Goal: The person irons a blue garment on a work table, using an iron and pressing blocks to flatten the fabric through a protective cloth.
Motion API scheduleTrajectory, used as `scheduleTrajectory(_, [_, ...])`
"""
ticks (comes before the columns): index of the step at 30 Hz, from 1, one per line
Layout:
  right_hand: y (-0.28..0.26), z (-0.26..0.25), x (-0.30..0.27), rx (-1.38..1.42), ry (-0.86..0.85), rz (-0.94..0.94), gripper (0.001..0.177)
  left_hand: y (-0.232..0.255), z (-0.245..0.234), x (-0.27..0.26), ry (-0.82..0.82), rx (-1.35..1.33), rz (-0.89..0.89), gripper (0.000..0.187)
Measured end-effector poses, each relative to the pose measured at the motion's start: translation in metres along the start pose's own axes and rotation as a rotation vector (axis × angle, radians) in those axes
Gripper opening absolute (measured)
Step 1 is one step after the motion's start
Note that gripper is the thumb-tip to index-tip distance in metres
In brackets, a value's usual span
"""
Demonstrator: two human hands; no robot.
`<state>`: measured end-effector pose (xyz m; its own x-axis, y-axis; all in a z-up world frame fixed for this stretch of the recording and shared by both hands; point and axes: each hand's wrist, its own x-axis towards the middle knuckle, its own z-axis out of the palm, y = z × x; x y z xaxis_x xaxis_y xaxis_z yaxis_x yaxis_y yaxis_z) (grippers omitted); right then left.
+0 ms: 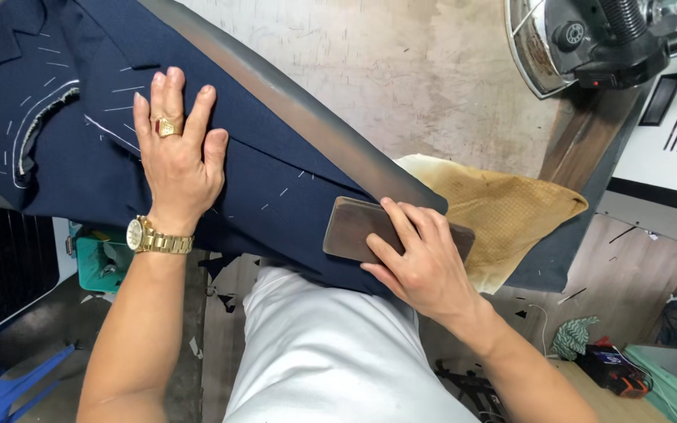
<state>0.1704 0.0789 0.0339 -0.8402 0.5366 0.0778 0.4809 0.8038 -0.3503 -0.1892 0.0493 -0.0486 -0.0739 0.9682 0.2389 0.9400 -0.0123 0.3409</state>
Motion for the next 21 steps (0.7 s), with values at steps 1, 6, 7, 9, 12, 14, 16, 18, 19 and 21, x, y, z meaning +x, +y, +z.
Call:
scheduleTrajectory(1, [0.0, 0.0, 0.0, 0.002, -0.001, -0.003, 0.029, -0.003, -0.001, 0.0, 0.0, 0.001, -0.003, 0.051])
scheduleTrajectory(6, [-0.001, 0.0, 0.001, 0.032, -0.025, 0.017, 0.035, -0.038, -0.006, 0.004, 0.088, -0.023, 0.028, 0.04])
scheduleTrajectory(7, [0.0, 0.001, -0.001, 0.031, -0.026, 0.015, 0.035, -0.045, -0.012, 0.011, 0.09, -0.023, 0.027, 0.04])
scheduleTrajectory(9, [0.001, 0.003, -0.003, 0.058, -0.049, 0.019, 0.045, -0.057, -0.026, 0.022, 0.059, -0.02, 0.078, 0.042])
scheduleTrajectory(12, [0.0, 0.002, -0.003, 0.091, -0.082, 0.057, 0.051, -0.061, -0.028, 0.036, -0.073, -0.005, 0.091, 0.054])
scheduleTrajectory(14, [0.005, -0.003, -0.001, 0.134, -0.043, 0.061, 0.051, -0.067, -0.025, 0.033, -0.06, -0.005, 0.101, 0.056])
scheduleTrajectory(16, [0.01, -0.011, 0.004, 0.179, 0.002, 0.063, 0.052, -0.071, -0.024, 0.032, -0.046, 0.002, 0.112, 0.057])
scheduleTrajectory(18, [0.013, -0.022, 0.012, 0.235, 0.108, 0.117, 0.035, -0.074, -0.025, 0.032, -0.032, 0.0, 0.128, 0.051])
scheduleTrajectory(19, [0.012, -0.024, 0.016, 0.234, 0.111, 0.105, 0.035, -0.071, -0.028, 0.032, -0.023, 0.008, 0.123, 0.051])
scheduleTrajectory(21, [0.009, -0.029, 0.022, 0.31, 0.147, 0.163, 0.03, -0.065, -0.03, 0.034, -0.082, -0.012, 0.076, 0.045])
